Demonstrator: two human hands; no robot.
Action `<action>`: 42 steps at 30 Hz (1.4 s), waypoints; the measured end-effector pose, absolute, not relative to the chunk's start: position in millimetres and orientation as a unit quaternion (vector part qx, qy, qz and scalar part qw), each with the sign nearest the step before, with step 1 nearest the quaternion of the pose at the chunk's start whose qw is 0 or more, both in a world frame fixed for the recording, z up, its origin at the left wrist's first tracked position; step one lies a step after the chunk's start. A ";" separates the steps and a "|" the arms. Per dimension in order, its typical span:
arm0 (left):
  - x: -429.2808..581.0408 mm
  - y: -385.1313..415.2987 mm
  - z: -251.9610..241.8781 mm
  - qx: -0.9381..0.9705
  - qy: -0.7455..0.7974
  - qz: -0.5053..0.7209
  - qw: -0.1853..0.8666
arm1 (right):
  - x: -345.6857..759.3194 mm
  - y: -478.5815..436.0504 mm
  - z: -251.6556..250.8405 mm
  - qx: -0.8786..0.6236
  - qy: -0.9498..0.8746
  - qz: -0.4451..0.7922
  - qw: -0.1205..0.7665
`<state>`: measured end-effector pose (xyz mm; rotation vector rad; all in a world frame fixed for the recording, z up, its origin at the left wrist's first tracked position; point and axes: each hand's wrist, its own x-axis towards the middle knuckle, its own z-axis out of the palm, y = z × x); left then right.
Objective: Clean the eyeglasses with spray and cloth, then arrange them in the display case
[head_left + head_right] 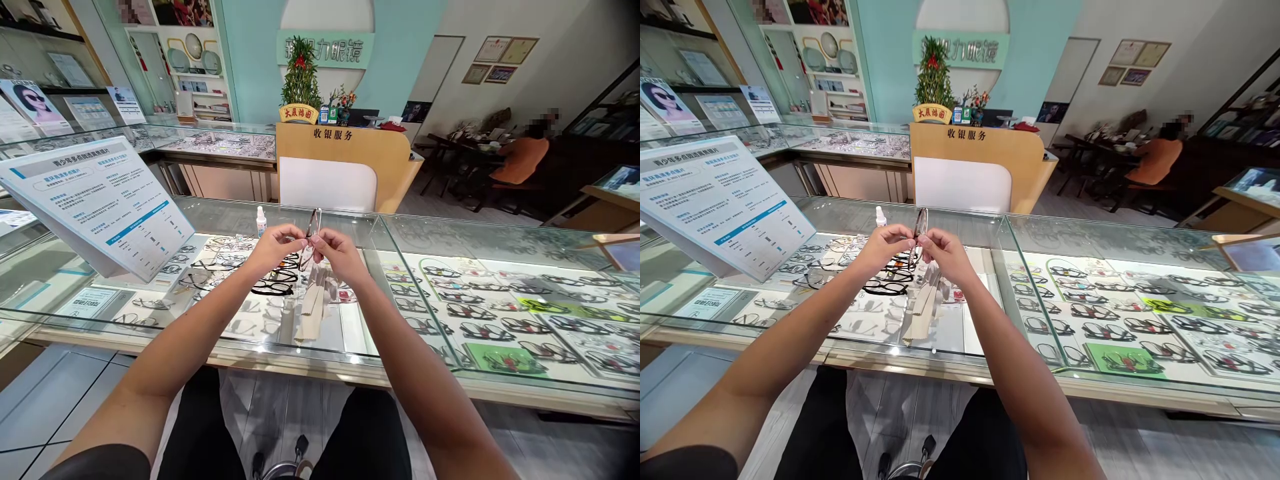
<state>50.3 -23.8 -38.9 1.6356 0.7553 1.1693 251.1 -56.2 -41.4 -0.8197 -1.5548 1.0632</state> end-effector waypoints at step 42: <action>50.2 -18.4 -38.5 0.588 0.323 0.519 0.529 | 246.2 -57.0 -42.7 -0.328 -0.620 0.482 0.525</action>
